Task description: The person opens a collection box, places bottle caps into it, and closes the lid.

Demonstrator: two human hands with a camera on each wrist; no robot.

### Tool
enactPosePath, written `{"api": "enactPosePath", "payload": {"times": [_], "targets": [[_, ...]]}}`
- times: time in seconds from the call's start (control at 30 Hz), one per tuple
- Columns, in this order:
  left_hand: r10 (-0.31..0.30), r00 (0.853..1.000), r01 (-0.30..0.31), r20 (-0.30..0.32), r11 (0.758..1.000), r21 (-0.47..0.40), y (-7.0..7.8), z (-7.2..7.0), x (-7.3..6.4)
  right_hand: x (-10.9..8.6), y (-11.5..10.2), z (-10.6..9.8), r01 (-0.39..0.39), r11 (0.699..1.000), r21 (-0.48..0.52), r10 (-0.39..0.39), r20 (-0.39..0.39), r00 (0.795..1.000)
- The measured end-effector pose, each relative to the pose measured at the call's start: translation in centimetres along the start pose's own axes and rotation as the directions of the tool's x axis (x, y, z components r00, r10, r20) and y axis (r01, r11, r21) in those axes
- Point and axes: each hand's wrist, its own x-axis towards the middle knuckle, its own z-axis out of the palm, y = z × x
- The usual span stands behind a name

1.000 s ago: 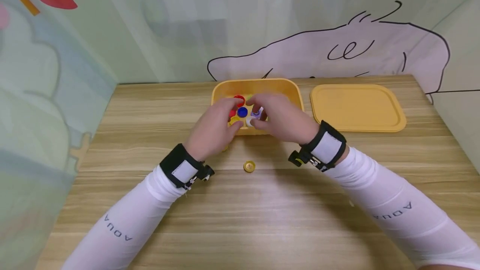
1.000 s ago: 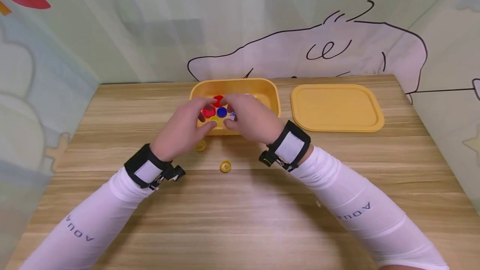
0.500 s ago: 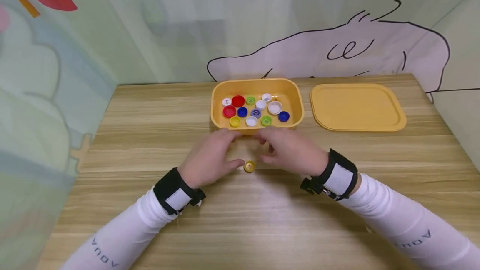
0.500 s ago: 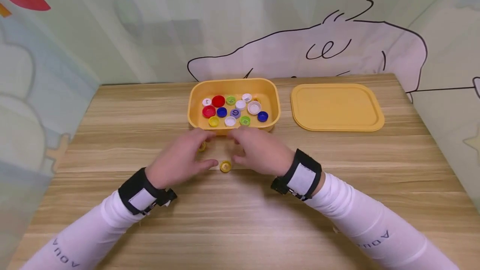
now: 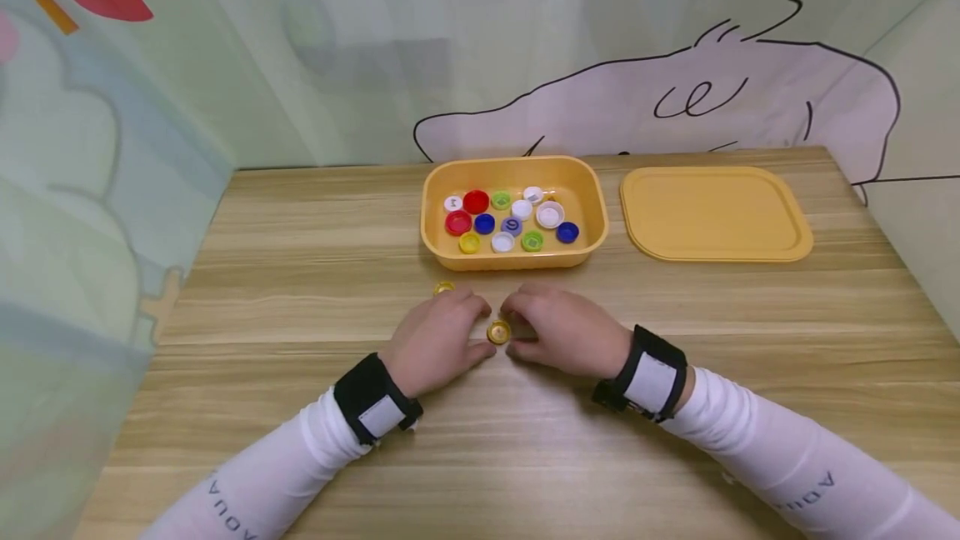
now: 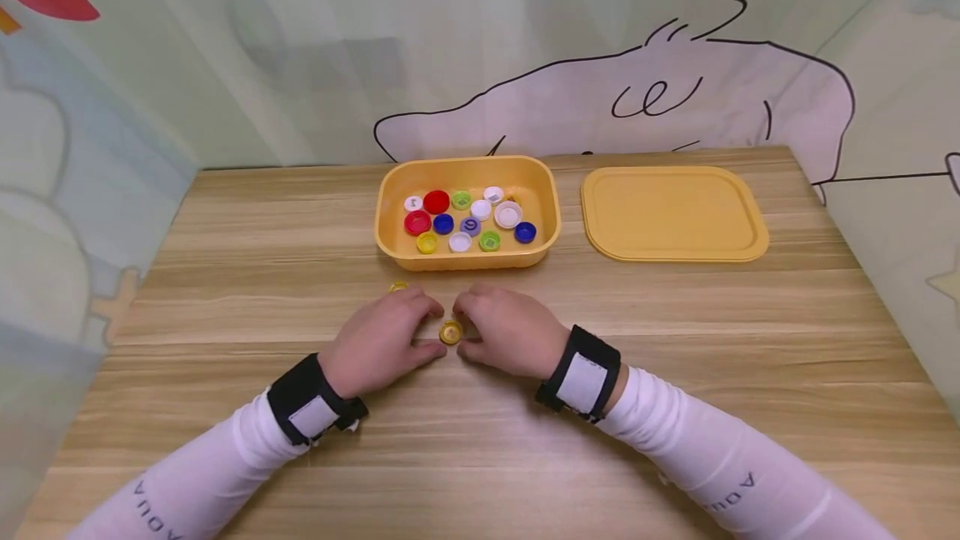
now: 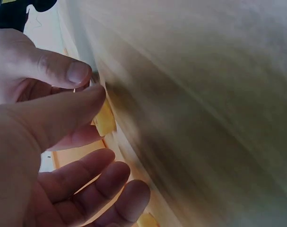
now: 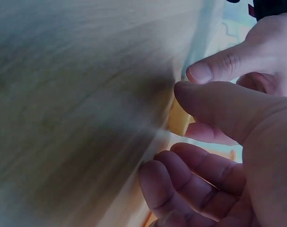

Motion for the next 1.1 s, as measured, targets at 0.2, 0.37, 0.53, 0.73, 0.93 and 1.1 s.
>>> {"api": "enactPosePath", "payload": {"times": [0.2,0.37,0.53,0.73,0.93,1.1], "targets": [[-0.002,1.000,0.002,-0.003,1.000,0.012,0.1,0.2,0.2,0.3,-0.2,0.3,-0.011,1.000,0.005,0.011,0.006,1.000],[0.004,1.000,-0.004,-0.005,1.000,0.002,0.2,0.3,0.3,0.4,-0.2,0.4,0.010,1.000,0.001,-0.010,-0.011,1.000],[0.010,1.000,-0.010,-0.014,1.000,0.006,0.2,0.4,0.3,0.5,-0.2,0.6,0.026,1.000,-0.003,-0.026,-0.025,0.999],[0.008,0.999,-0.009,-0.034,1.000,-0.012,0.4,0.3,0.2,0.4,-0.3,0.5,0.022,1.000,0.017,-0.021,-0.031,0.999],[0.001,0.998,-0.004,-0.066,0.999,-0.052,0.7,-0.4,0.1,0.0,-0.5,-0.3,0.000,0.995,0.096,0.005,-0.058,0.998],[0.002,0.991,-0.015,-0.136,0.995,-0.098,1.0,-1.6,0.4,-0.1,-0.5,-1.8,0.010,0.988,0.155,0.008,-0.113,0.994]]}}
